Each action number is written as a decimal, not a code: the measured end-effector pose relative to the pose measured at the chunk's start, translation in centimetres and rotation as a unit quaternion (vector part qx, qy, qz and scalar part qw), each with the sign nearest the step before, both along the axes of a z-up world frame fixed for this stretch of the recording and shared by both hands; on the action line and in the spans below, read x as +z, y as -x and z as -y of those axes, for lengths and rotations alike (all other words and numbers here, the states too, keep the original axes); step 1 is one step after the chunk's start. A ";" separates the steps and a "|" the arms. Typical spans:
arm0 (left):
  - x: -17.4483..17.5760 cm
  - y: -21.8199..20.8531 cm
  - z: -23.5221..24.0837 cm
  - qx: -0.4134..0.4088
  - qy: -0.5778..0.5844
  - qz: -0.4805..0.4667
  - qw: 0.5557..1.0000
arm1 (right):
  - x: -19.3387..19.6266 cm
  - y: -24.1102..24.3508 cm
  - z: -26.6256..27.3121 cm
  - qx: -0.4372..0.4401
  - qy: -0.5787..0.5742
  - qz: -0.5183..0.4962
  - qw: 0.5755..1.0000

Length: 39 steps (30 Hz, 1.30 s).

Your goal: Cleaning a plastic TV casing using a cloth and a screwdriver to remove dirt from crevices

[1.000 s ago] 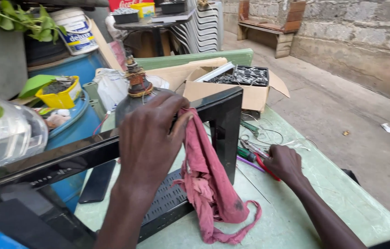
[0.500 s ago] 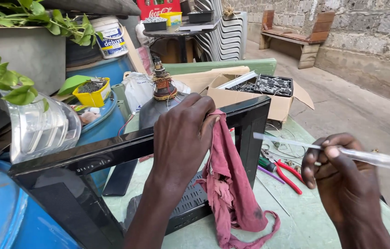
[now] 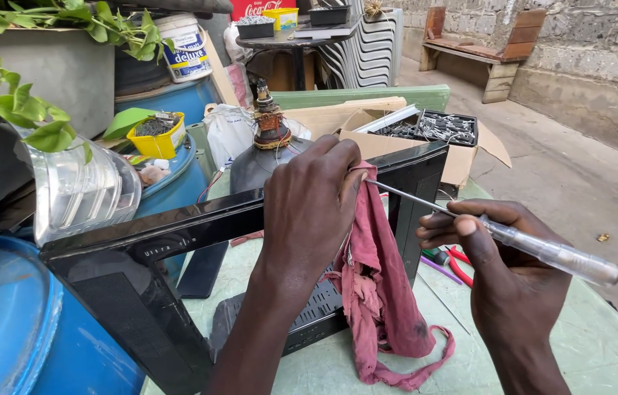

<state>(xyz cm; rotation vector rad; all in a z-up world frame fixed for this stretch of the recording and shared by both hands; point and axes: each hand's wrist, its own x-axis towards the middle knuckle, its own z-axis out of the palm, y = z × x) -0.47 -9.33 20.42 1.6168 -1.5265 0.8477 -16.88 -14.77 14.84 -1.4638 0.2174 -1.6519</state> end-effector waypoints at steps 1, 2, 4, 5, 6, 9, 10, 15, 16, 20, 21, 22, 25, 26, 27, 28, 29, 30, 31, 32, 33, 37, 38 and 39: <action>0.0 0.0 -0.1 -0.002 0.000 0.000 1.000 | 0.1 -0.1 -0.1 -0.002 0.000 0.000 1.000; 0.0 0.0 -0.1 -0.001 -0.002 0.001 1.000 | 0.3 -0.2 -0.1 -0.012 0.008 -0.006 1.000; 0.1 0.0 0.0 -0.002 -0.003 0.003 1.000 | 0.6 -0.2 -0.3 -0.025 0.016 -0.011 0.999; 0.1 0.0 0.0 0.002 -0.004 0.007 1.000 | 0.8 -0.2 -0.4 -0.030 0.019 -0.025 0.999; 0.0 -0.1 -0.1 0.006 -0.006 0.010 1.000 | 1.0 -0.1 -0.6 -0.034 0.021 -0.040 0.998; 0.0 -0.1 -0.2 0.006 -0.017 0.012 1.000 | 1.2 -0.2 -0.7 -0.062 0.002 -0.048 0.997; 0.1 -0.1 -0.4 0.006 -0.017 0.012 1.000 | 1.4 -0.2 -0.5 -0.062 0.002 -0.048 0.997; 0.2 -0.7 -1.0 -0.027 -0.044 0.022 0.998 | 2.1 0.4 1.9 -0.072 0.020 -0.033 0.997; 0.2 -0.7 -0.8 -0.027 -0.041 0.022 0.999 | 2.0 0.7 2.6 -0.072 0.022 -0.033 0.997; 0.2 -0.6 -0.9 -0.013 -0.051 0.038 0.998 | 1.2 0.7 2.9 -0.114 0.013 -0.031 0.993; 0.3 -0.5 -0.7 -0.007 -0.053 0.038 0.998 | 1.1 0.5 2.5 -0.132 0.032 -0.046 0.990; 0.3 -0.4 -0.8 -0.009 -0.054 0.039 0.998 | 1.2 0.4 1.7 -0.134 0.031 -0.046 0.989; 0.5 -0.5 -0.7 -0.009 -0.058 0.035 0.998 | 1.8 0.0 0.8 -0.231 0.152 -0.132 0.952; 0.4 -0.5 -0.7 -0.008 -0.062 0.037 0.997 | 1.9 0.1 1.3 -0.178 0.083 -0.106 0.975; 0.3 -0.5 -0.8 -0.008 -0.065 0.039 0.997 | 2.0 0.2 1.7 -0.123 0.012 -0.080 0.989; 0.1 -0.5 -0.7 -0.006 -0.063 0.035 0.997 | 2.3 0.4 1.4 -0.121 0.015 -0.083 0.989; 0.1 -0.4 -0.5 -0.002 -0.060 0.032 0.998 | 2.7 0.6 1.0 -0.151 0.041 -0.105 0.982; 0.2 -0.5 -0.4 0.006 -0.057 0.032 0.998 | 3.2 0.6 0.7 -0.178 0.068 -0.123 0.974; 0.3 -0.7 -0.7 0.012 -0.053 0.032 0.998 | 3.3 0.0 0.2 -0.173 0.072 -0.122 0.975; 0.2 -0.7 -0.5 0.006 -0.055 0.027 0.998 | 3.3 -0.2 -0.3 -0.165 0.111 -0.132 0.971; 0.1 -0.6 -0.4 0.001 -0.056 0.023 0.998 | 3.2 -0.3 -0.9 -0.157 0.149 -0.142 0.966; -0.2 -1.0 -0.3 -0.010 -0.048 0.030 0.998 | 2.9 0.3 1.0 -0.066 0.032 -0.101 0.992; -0.1 -1.1 -0.4 -0.012 -0.051 0.028 0.998 | 3.2 0.2 0.8 -0.080 0.024 -0.105 0.991; 0.1 -1.1 -0.5 -0.013 -0.055 0.025 0.998 | 3.6 0.1 0.6 -0.095 0.016 -0.109 0.989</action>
